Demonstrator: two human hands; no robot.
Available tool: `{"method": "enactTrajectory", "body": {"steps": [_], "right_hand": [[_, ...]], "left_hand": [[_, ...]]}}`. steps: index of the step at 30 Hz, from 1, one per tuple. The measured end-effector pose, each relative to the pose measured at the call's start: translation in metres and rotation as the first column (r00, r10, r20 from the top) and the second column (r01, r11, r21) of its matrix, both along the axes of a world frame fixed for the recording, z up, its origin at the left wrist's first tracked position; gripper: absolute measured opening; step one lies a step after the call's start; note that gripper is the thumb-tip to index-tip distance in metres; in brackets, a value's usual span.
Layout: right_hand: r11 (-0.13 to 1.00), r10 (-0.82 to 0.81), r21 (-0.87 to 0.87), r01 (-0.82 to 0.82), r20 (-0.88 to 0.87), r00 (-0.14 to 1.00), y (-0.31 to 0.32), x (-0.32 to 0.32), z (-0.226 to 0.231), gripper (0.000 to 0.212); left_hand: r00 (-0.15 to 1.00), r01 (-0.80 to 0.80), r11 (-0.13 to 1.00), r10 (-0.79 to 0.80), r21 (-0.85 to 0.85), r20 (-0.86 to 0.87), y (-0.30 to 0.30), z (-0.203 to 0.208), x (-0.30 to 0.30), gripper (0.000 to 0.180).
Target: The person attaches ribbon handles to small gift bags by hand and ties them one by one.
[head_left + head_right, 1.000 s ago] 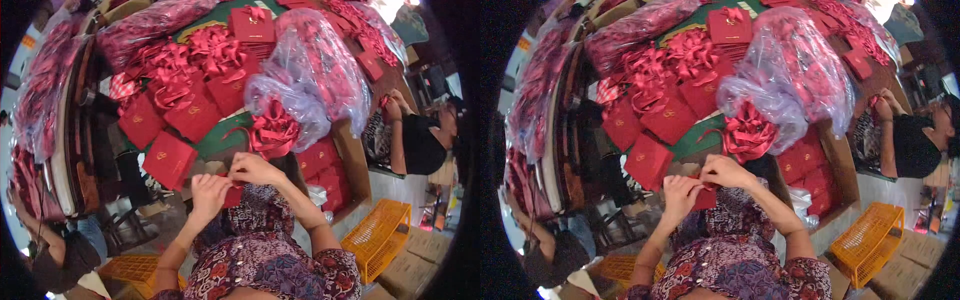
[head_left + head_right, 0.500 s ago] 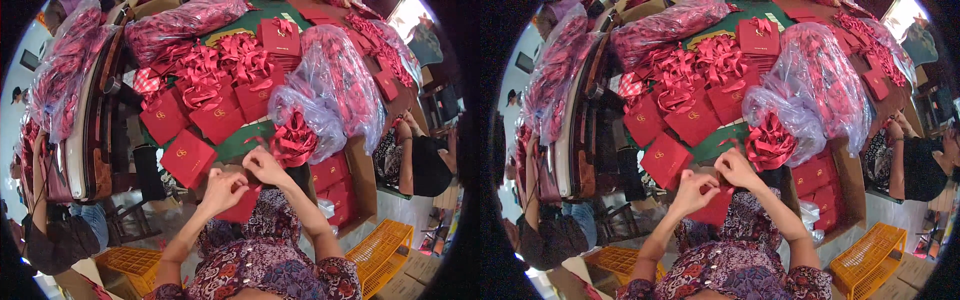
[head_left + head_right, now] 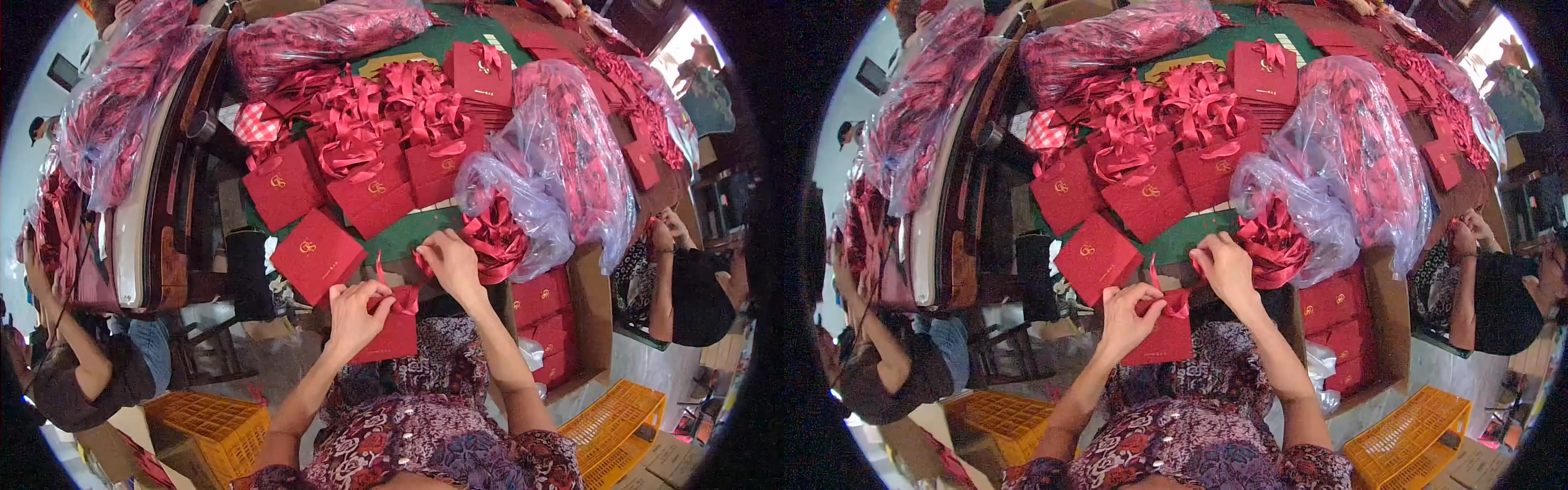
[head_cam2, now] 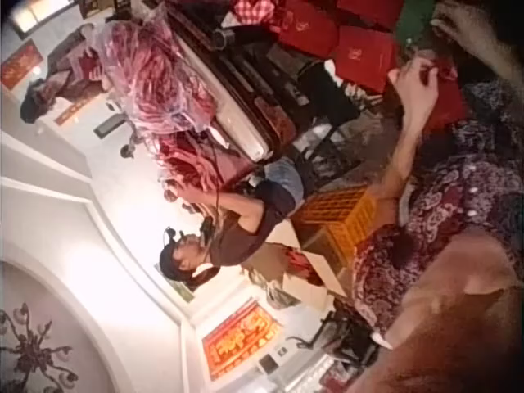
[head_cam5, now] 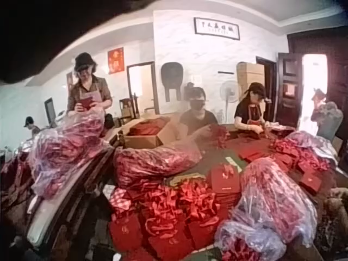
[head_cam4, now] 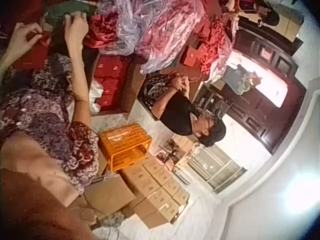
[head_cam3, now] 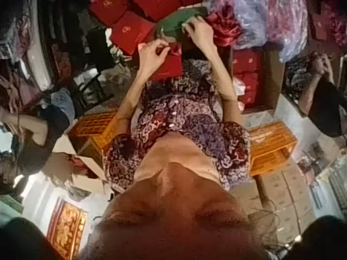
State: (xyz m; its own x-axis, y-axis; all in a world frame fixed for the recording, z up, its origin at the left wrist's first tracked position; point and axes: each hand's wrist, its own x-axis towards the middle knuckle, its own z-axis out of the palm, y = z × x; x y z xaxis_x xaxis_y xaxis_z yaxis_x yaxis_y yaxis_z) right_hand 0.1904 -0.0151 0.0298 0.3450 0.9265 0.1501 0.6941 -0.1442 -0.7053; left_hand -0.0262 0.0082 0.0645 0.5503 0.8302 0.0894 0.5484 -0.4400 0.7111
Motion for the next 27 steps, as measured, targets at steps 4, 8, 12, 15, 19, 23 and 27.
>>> {"method": "enactTrajectory", "body": {"steps": [4, 8, 12, 15, 19, 23, 27], "right_hand": [[0.994, 0.068, 0.075, -0.082, 0.174, 0.982, 0.007, -0.008, -0.020, 0.017], [1.000, 0.021, 0.004, -0.020, -0.172, 0.985, -0.001, 0.002, -0.012, 0.013], [0.967, 0.017, 0.225, 0.120, -0.525, 0.851, -0.019, 0.009, 0.041, 0.010], [0.980, 0.111, 0.194, 0.037, -0.693, 0.712, -0.036, 0.007, 0.068, 0.009], [0.975, 0.214, 0.055, -0.217, -0.514, 0.831, -0.042, -0.012, 0.054, 0.013], [0.993, 0.114, 0.003, -0.119, -0.323, 0.939, -0.042, -0.028, 0.001, 0.013], [0.999, 0.048, 0.016, -0.045, -0.209, 0.977, -0.040, -0.029, -0.014, 0.014]], "left_hand": [[0.999, 0.029, 1.000, -0.028, 0.005, -0.020, 0.000, -0.004, 0.005, 0.013], [0.999, 0.010, 1.000, -0.010, 0.016, -0.036, 0.002, -0.008, 0.006, 0.015], [0.995, -0.031, 0.999, 0.035, -0.035, 0.092, 0.012, -0.015, 0.019, 0.014], [0.991, -0.020, 1.000, 0.020, 0.003, 0.129, 0.020, -0.032, 0.043, 0.011], [0.964, 0.107, 0.989, -0.077, -0.105, 0.255, 0.030, -0.053, 0.059, 0.016], [0.981, 0.123, 0.990, -0.111, -0.068, 0.157, 0.035, -0.050, 0.045, 0.026], [0.985, 0.136, 0.986, -0.124, 0.098, -0.120, 0.021, -0.032, 0.023, 0.034]]}}
